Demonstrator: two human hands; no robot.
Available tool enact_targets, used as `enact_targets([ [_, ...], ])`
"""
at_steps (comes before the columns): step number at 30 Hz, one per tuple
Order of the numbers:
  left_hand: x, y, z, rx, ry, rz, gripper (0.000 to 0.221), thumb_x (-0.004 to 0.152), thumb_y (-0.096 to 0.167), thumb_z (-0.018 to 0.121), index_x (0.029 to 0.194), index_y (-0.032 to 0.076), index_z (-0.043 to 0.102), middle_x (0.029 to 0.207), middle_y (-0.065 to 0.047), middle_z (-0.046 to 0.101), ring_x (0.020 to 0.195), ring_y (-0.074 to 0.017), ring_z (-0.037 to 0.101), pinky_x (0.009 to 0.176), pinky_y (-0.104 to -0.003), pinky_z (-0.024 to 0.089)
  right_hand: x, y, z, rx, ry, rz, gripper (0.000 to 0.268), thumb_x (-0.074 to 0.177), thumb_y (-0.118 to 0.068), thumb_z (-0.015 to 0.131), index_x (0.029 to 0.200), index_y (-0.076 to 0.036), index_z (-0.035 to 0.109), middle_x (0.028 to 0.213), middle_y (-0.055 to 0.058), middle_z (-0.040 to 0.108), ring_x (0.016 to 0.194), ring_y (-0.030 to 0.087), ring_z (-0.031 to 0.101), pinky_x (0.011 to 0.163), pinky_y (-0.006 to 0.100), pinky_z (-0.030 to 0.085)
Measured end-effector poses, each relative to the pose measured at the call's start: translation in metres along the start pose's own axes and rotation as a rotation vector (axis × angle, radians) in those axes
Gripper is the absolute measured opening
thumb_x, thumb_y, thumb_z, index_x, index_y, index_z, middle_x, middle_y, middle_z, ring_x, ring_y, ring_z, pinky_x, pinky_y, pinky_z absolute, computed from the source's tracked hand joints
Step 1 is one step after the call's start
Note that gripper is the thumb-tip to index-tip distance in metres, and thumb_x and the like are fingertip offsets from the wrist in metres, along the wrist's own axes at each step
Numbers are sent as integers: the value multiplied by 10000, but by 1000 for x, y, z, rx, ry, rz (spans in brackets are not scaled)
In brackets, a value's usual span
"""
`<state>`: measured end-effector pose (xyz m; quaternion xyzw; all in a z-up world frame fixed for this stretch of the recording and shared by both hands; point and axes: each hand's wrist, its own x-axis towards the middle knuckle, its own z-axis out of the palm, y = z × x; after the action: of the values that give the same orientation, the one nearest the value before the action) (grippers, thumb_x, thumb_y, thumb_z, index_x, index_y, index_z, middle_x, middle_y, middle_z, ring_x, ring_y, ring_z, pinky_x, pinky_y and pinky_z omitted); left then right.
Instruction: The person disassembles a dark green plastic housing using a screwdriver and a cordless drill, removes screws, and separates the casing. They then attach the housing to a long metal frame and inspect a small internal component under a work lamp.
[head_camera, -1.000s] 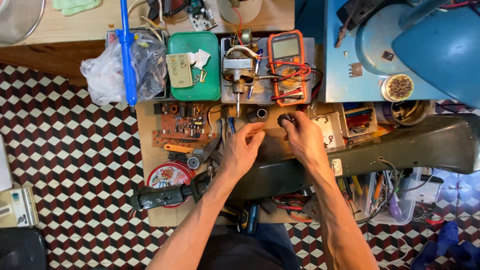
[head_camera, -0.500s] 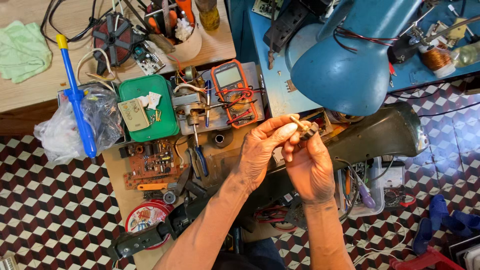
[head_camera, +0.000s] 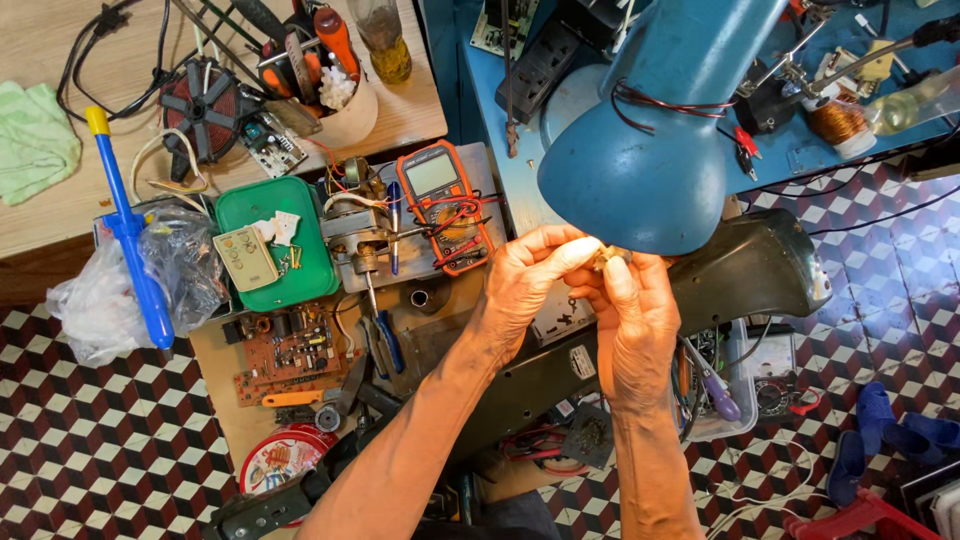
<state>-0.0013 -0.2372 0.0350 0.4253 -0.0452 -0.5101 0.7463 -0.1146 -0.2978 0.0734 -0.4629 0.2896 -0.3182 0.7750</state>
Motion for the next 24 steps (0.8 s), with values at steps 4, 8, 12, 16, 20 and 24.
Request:
enact_targets([
  [4, -1, 3, 6, -92, -35, 10, 162, 986, 140, 706, 1084, 13, 733, 1002, -57, 749, 869, -103, 693, 774, -243, 563, 3, -4, 6, -63, 18, -53, 336, 1089, -192, 589, 1357, 6, 544, 1173, 122, 671, 988, 201, 687, 877, 337, 573],
  [8, -2, 3, 15, -138, 14, -16, 156, 970, 127, 710, 1088, 30, 740, 969, -50, 744, 800, -89, 667, 687, -221, 529, 1, 1, 1, 96, 6, 28, 291, 1103, -220, 576, 1264, 22, 592, 1136, 152, 700, 922, 246, 716, 826, 354, 582],
  [12, -4, 3, 15, -175, 20, -44, 154, 977, 132, 714, 1093, 32, 731, 951, -25, 727, 743, -55, 620, 598, -187, 477, 2, 7, -9, 241, 20, 155, 359, 1101, -294, 552, 1248, 26, 619, 1053, 172, 720, 898, 260, 724, 782, 354, 575],
  [16, -8, 3, 12, -194, 26, -73, 177, 984, 169, 711, 1095, 31, 730, 916, -15, 711, 664, -39, 564, 500, -183, 430, 2, 9, -14, 309, 31, 223, 418, 1119, -356, 535, 1202, 44, 628, 1015, 184, 728, 890, 265, 729, 758, 350, 567],
  [20, -5, 4, 5, -175, -23, -64, 214, 1010, 220, 710, 1094, 26, 741, 859, -31, 677, 634, -76, 543, 503, -221, 465, 3, 7, -13, 245, 35, 196, 415, 1110, -347, 545, 1159, 55, 638, 998, 192, 728, 870, 276, 730, 742, 367, 574],
  [24, 3, 3, -1, -24, 24, 57, 267, 1007, 257, 693, 1140, 35, 760, 993, -7, 725, 860, -67, 589, 735, -234, 508, 6, 1, -7, 194, 51, 126, 306, 1098, -250, 573, 1203, 33, 623, 1004, 166, 716, 874, 261, 717, 766, 359, 575],
])
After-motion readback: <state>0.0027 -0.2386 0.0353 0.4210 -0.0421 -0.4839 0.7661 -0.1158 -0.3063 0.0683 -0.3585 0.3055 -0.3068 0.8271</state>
